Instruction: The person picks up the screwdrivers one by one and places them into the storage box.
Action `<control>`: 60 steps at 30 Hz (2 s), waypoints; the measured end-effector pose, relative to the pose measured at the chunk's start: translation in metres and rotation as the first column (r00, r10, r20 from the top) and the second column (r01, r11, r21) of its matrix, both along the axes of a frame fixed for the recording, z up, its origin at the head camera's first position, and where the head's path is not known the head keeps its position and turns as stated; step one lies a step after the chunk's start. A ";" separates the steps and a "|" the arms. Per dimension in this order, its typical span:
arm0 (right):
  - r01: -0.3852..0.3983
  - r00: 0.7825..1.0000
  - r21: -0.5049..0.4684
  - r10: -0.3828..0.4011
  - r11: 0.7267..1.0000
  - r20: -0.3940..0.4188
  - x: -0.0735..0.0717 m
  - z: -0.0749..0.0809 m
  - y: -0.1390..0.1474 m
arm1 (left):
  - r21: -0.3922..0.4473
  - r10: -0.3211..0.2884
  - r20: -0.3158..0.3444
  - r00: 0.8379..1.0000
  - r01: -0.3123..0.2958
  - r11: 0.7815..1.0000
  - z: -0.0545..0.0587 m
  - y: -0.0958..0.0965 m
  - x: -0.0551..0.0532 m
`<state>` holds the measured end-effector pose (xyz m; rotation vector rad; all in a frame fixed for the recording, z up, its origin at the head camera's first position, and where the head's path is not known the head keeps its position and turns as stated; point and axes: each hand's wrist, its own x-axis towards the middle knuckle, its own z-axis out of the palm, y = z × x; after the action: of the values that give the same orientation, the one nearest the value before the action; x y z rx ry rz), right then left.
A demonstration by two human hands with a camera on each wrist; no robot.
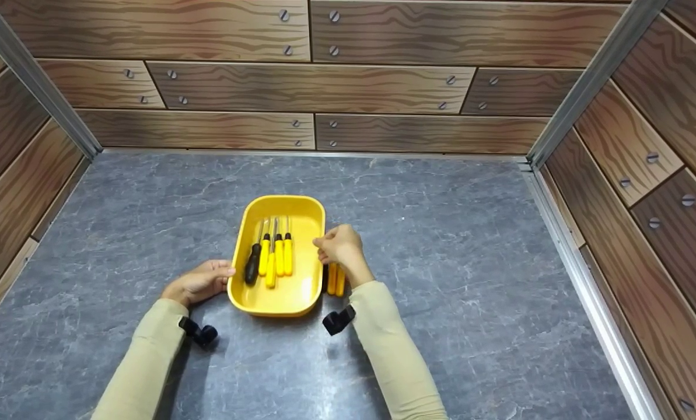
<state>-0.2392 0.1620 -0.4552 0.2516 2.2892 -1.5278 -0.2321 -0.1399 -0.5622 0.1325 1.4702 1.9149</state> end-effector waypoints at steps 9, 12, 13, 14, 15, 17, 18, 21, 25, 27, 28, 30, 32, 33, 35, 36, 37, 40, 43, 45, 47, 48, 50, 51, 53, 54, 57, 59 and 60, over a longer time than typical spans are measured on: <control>0.005 1.000 -0.033 -0.005 0.999 -0.003 -0.001 -0.003 0.009 | 0.001 0.003 0.006 1.000 -0.003 1.000 0.003 0.000 0.000; 0.006 1.000 -0.025 -0.006 1.000 -0.005 -0.002 -0.004 0.012 | 0.006 0.001 0.009 1.000 -0.001 1.000 0.003 0.001 -0.001; 0.009 1.000 -0.023 -0.009 1.000 -0.004 -0.002 -0.005 0.013 | 0.006 0.000 0.009 1.000 0.000 1.000 0.003 0.001 -0.001; 0.012 1.000 -0.023 -0.012 1.000 -0.001 -0.002 -0.005 0.014 | 0.003 0.003 0.012 1.000 -0.003 1.000 0.003 0.001 -0.001; 0.015 1.000 -0.023 -0.015 1.000 0.002 -0.002 -0.006 0.015 | 0.003 0.002 0.009 1.000 -0.002 1.000 0.002 0.001 -0.001; 0.024 1.000 -0.021 -0.024 0.999 0.011 -0.002 -0.007 0.017 | -0.001 0.000 0.006 1.000 0.000 1.000 0.001 0.001 -0.001; 0.028 0.999 -0.022 -0.027 0.999 0.016 -0.002 -0.008 0.018 | -0.003 0.000 0.004 1.000 0.000 1.000 0.001 0.001 -0.001; 0.042 0.999 -0.027 -0.041 0.999 0.036 -0.001 -0.011 0.020 | -0.002 -0.003 0.000 1.000 0.003 1.000 0.001 0.000 -0.001; 0.047 0.998 -0.030 -0.046 0.998 0.045 0.000 -0.013 0.022 | -0.001 -0.004 -0.001 1.000 0.004 1.000 0.001 0.000 -0.001; 0.052 0.998 -0.031 -0.050 0.998 0.043 0.000 -0.014 0.023 | -0.005 -0.003 -0.006 1.000 0.003 1.000 0.001 0.000 -0.001; 0.051 0.998 -0.032 -0.050 0.998 0.041 0.001 -0.014 0.024 | -0.005 -0.003 -0.006 1.000 0.003 1.000 0.000 0.000 -0.001; 0.054 0.998 -0.037 -0.052 0.998 0.040 0.001 -0.015 0.025 | -0.004 -0.002 -0.007 1.000 0.002 1.000 0.000 0.000 -0.001; 0.055 0.998 -0.047 -0.053 0.997 0.042 0.001 -0.016 0.025 | -0.003 0.000 -0.005 1.000 0.000 1.000 -0.001 0.000 -0.001; 0.056 0.998 -0.051 -0.054 0.997 0.045 0.001 -0.016 0.026 | -0.002 0.002 -0.003 1.000 -0.002 1.000 -0.001 0.000 -0.001; 0.056 0.997 -0.060 -0.053 0.997 0.052 0.001 -0.017 0.027 | 0.001 0.004 -0.001 1.000 -0.004 1.000 -0.001 0.000 0.000; 0.059 0.997 -0.062 -0.055 0.996 0.056 0.001 -0.018 0.027 | 0.002 0.004 -0.002 1.000 -0.004 1.000 -0.001 0.000 0.000; 0.060 0.997 -0.062 -0.056 0.996 0.060 0.001 -0.019 0.028 | 0.002 0.002 -0.004 1.000 -0.002 1.000 -0.002 0.000 0.000; 0.066 0.995 -0.039 -0.064 0.997 0.071 0.001 -0.021 0.031 | 0.004 -0.002 -0.008 1.000 0.002 1.000 -0.002 0.000 0.000; 0.072 0.994 -0.011 -0.071 0.997 0.079 0.001 -0.026 0.034 | 0.004 -0.004 -0.007 1.000 0.004 1.000 -0.002 0.001 0.000; 0.078 0.993 -0.003 -0.078 0.997 0.085 0.001 -0.028 0.036 | 0.005 -0.004 -0.005 1.000 0.004 1.000 -0.002 0.000 -0.001; 0.082 0.993 -0.004 -0.081 0.997 0.088 0.001 -0.031 0.038 | 0.005 -0.004 -0.005 1.000 0.004 1.000 -0.002 0.000 0.000; 0.086 0.993 -0.006 -0.085 0.996 0.087 0.002 -0.032 0.039 | 0.006 -0.005 -0.004 1.000 0.005 1.000 -0.002 0.000 0.000; 0.083 0.993 -0.006 -0.082 0.997 0.085 0.002 -0.034 0.041 | 0.009 -0.005 -0.005 1.000 0.005 1.000 -0.002 0.000 0.000; 0.085 0.993 -0.004 -0.084 0.996 0.084 0.003 -0.035 0.041 | 0.010 -0.005 -0.005 1.000 0.005 1.000 -0.002 0.001 0.000; 0.085 0.993 0.008 -0.085 0.996 0.083 0.003 -0.037 0.043 | 0.014 -0.005 -0.005 1.000 0.005 1.000 -0.001 0.001 0.000; 0.084 0.993 0.017 -0.085 0.996 0.083 0.003 -0.039 0.043 | 0.015 -0.004 -0.003 1.000 0.004 1.000 -0.001 0.001 0.000; 0.088 0.992 0.048 -0.092 0.995 0.088 0.004 -0.043 0.045 | 0.014 -0.001 -0.003 1.000 0.001 1.000 -0.001 0.001 0.000; 0.083 0.991 0.064 -0.089 0.994 0.096 0.004 -0.045 0.046 | 0.008 0.003 -0.002 1.000 -0.003 1.000 -0.001 0.001 0.000; 0.081 0.991 0.070 -0.088 0.994 0.099 0.004 -0.045 0.047 | 0.006 0.004 -0.003 1.000 -0.004 1.000 -0.001 0.001 0.000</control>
<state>-0.2349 0.2090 -0.5006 0.4401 2.2770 -1.4460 -0.2318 -0.1389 -0.5633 0.1349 1.4685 1.9232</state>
